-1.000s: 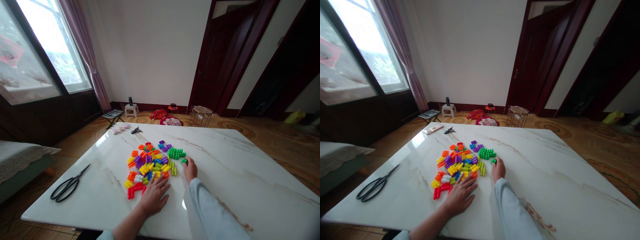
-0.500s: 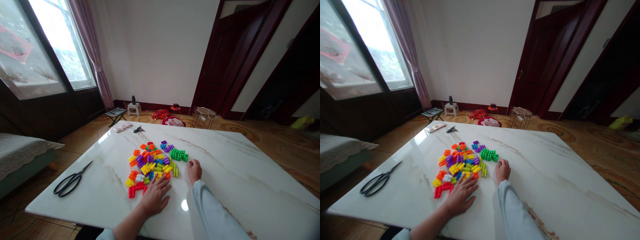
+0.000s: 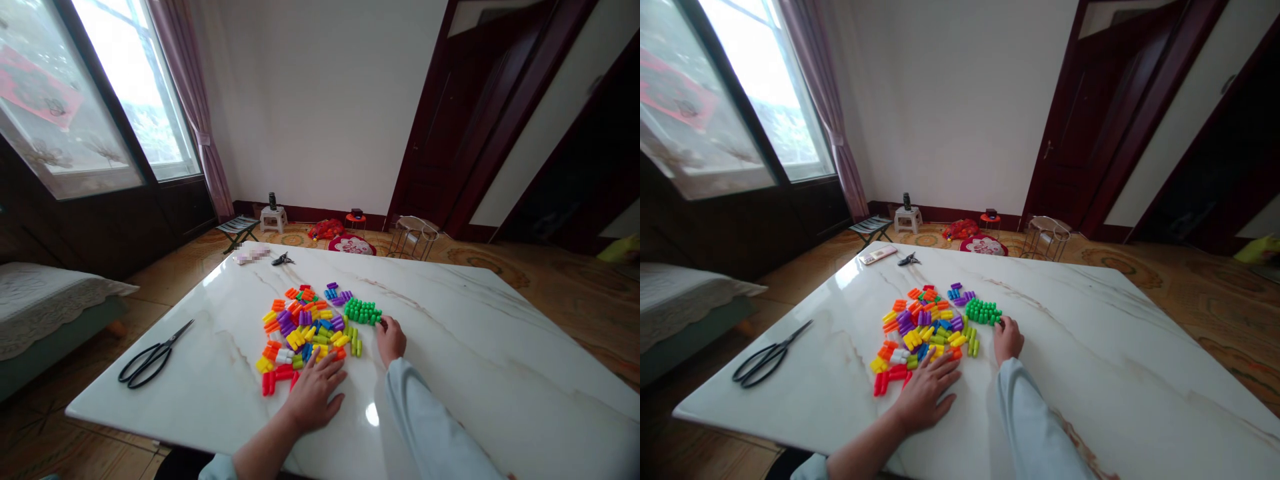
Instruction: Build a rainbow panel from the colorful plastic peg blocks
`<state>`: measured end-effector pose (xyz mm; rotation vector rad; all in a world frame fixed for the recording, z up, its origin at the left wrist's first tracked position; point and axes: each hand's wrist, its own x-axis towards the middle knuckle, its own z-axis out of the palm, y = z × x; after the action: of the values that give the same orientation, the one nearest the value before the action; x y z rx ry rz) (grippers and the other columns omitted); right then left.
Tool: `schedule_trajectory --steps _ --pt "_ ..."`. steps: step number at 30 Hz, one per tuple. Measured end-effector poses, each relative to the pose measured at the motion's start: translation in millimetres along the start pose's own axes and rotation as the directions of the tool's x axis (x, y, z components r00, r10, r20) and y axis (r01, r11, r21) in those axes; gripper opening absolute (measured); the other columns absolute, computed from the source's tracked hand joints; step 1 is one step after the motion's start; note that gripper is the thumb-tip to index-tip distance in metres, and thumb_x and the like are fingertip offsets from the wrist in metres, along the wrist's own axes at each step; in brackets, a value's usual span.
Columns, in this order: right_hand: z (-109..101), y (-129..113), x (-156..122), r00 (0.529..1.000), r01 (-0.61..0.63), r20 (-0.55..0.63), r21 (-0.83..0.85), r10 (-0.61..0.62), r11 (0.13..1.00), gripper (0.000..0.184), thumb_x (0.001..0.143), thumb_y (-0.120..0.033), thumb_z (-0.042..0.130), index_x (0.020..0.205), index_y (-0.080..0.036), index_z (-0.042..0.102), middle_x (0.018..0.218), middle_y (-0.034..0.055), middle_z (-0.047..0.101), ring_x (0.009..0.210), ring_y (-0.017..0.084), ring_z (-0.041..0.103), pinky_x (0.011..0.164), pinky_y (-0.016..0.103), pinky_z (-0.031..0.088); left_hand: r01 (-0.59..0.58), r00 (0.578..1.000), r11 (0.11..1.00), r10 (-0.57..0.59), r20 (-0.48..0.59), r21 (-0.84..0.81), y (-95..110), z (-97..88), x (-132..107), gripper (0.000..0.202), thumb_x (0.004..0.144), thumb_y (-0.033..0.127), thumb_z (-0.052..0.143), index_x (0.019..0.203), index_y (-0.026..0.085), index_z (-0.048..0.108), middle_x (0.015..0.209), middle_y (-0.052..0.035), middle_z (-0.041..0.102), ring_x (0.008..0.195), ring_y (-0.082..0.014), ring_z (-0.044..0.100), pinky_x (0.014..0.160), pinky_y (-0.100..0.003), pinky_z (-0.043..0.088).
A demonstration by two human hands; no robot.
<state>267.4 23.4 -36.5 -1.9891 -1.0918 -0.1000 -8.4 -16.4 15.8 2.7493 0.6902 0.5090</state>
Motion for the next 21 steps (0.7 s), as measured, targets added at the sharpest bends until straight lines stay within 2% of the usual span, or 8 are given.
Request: schedule_trajectory --steps 6,9,11,14,18,21 --pt "1 -8 -5 0.999 -0.022 -0.029 0.090 0.024 0.996 0.034 0.078 -0.036 0.046 0.100 -0.013 0.060 0.082 0.0107 0.070 0.070 0.021 0.063 0.065 0.029 0.044 0.005 1.000 0.999 -0.004 0.007 -0.032 1 -1.7 0 0.043 0.086 0.035 0.051 0.129 0.027 0.052 0.138 -0.0033 0.052 0.135 -0.0240 0.036 0.116 -0.052 0.013" --pt "-7 -17 -23 0.999 -0.021 -0.024 0.104 0.024 0.994 0.032 0.081 -0.041 0.044 0.091 -0.016 0.060 0.080 0.0099 0.070 0.067 0.021 0.063 0.061 0.029 0.044 0.003 1.000 1.000 -0.003 0.007 -0.030 2 -2.9 0 0.043 0.086 0.035 0.051 0.128 0.027 0.052 0.136 -0.0038 0.053 0.134 -0.0246 0.037 0.116 -0.053 0.013" --pt "-13 -24 -39 0.996 0.043 0.077 0.115 -0.052 0.992 0.028 0.082 -0.042 0.044 0.083 -0.019 0.060 0.078 0.0074 0.069 0.065 0.019 0.062 0.060 0.028 0.043 0.001 1.000 1.000 -0.001 0.002 -0.019 2 -2.5 -1 0.041 0.087 0.036 0.051 0.127 0.027 0.053 0.135 -0.0040 0.054 0.133 -0.0247 0.038 0.116 -0.053 0.014" --pt "-19 -32 -58 0.957 0.165 0.221 0.110 -0.186 0.980 0.025 0.086 -0.037 0.041 0.083 -0.022 0.060 0.080 0.0051 0.070 0.065 0.018 0.062 0.060 0.027 0.042 0.006 1.000 1.000 -0.005 -0.030 0.018 3 -0.4 -2 0.032 0.089 0.039 0.049 0.117 0.027 0.058 0.129 -0.0029 0.058 0.131 -0.0237 0.039 0.115 -0.051 0.017" --pt "-19 -33 -65 0.948 0.246 0.205 0.024 -0.246 0.969 0.024 0.087 -0.028 0.037 0.085 -0.022 0.060 0.081 0.0044 0.070 0.065 0.017 0.062 0.060 0.027 0.039 -0.022 0.997 0.998 0.026 -0.078 0.053 6 0.5 -4 0.024 0.090 0.039 0.048 0.104 0.027 0.063 0.115 -0.0020 0.065 0.126 -0.0229 0.044 0.115 -0.051 0.015" --pt "-14 -31 -63 0.930 0.319 0.215 -0.059 -0.300 0.946 0.020 0.086 -0.022 0.039 0.084 -0.021 0.059 0.082 0.0039 0.069 0.069 0.016 0.063 0.062 0.026 0.037 -0.092 0.991 0.995 0.095 -0.090 0.029 5 -6.4 4 0.026 0.090 0.039 0.048 0.107 0.026 0.062 0.111 -0.0037 0.065 0.116 -0.0216 0.051 0.112 -0.047 0.025"
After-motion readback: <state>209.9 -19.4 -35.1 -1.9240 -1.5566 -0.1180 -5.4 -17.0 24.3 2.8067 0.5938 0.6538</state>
